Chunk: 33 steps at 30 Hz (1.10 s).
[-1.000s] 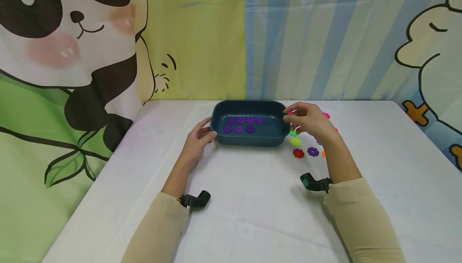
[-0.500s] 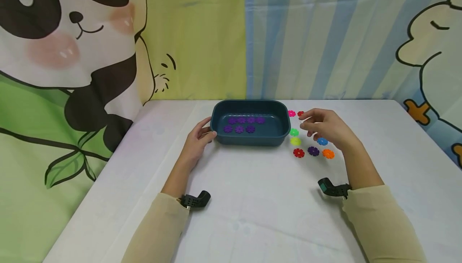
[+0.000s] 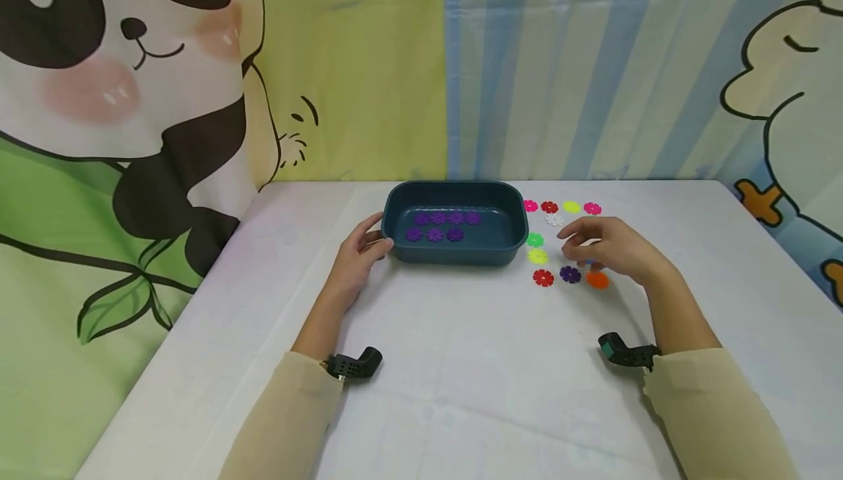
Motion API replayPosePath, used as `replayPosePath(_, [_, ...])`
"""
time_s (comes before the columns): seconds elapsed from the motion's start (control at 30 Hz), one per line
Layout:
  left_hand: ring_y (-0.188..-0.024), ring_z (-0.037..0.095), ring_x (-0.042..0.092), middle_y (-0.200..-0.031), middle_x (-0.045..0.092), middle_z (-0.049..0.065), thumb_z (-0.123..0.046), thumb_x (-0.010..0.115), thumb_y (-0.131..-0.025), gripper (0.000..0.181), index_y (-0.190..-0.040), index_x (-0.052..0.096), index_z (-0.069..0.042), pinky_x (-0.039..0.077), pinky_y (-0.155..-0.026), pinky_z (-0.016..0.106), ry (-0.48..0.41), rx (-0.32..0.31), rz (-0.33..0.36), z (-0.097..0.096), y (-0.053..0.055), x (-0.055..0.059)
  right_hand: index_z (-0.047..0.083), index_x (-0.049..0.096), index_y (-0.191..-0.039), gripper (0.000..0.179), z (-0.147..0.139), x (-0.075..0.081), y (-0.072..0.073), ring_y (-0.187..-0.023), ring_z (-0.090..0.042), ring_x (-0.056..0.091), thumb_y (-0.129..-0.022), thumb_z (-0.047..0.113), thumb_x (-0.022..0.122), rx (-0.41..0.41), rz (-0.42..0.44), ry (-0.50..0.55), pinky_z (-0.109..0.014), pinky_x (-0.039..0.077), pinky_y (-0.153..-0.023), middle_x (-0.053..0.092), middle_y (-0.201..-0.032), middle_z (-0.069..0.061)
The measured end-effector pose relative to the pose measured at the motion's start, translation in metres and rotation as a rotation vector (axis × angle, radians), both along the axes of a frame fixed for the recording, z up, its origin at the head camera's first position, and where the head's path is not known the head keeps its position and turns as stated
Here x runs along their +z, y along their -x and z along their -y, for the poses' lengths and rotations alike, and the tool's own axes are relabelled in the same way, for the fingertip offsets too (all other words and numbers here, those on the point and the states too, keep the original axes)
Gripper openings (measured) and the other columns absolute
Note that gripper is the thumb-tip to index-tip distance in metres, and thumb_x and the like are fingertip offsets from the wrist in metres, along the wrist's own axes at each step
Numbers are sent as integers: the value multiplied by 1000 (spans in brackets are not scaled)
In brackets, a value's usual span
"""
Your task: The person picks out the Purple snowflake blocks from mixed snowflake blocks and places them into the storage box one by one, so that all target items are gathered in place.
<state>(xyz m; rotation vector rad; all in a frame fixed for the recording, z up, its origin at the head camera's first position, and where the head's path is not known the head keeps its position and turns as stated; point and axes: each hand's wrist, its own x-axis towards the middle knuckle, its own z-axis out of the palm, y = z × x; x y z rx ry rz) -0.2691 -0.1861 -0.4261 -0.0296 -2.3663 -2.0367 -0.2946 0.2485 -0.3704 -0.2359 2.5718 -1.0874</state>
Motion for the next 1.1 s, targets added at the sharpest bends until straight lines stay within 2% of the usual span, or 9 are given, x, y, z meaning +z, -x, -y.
replayPosePath(0.37, [-127,26,59,-145,59,16,-21,65,-102,60,-158,43,-27,47,-105,36,4,-7,4,2,0,0,7,65,-130,41,-10,-6,-3,-103,-27,57,-92,17,75,76,43,-137,-33,55,-74,63,-121,-14])
replayPosePath(0.77, [-129,26,58,-145,59,16,-23,65,-102,60,-157,44,-29,47,-105,35,3,-5,5,1,2,-1,8,69,-124,41,-3,-9,-5,-110,-33,53,-86,19,80,35,29,-250,-32,55,-75,61,-113,-13])
replayPosePath(0.97, [-129,28,58,-145,58,16,-23,65,-102,59,-157,44,-29,45,-109,41,-1,-6,7,1,1,-2,8,71,-116,36,0,-8,-6,-110,-33,54,-84,20,82,51,9,-288,-36,55,-77,64,-110,-12])
replayPosePath(1.1, [-129,27,59,-145,59,15,-23,66,-102,59,-157,44,-29,46,-107,38,2,-6,3,1,1,-2,8,71,-115,36,1,-7,-7,-108,-32,53,-83,20,83,62,14,-297,-36,54,-78,63,-109,-11])
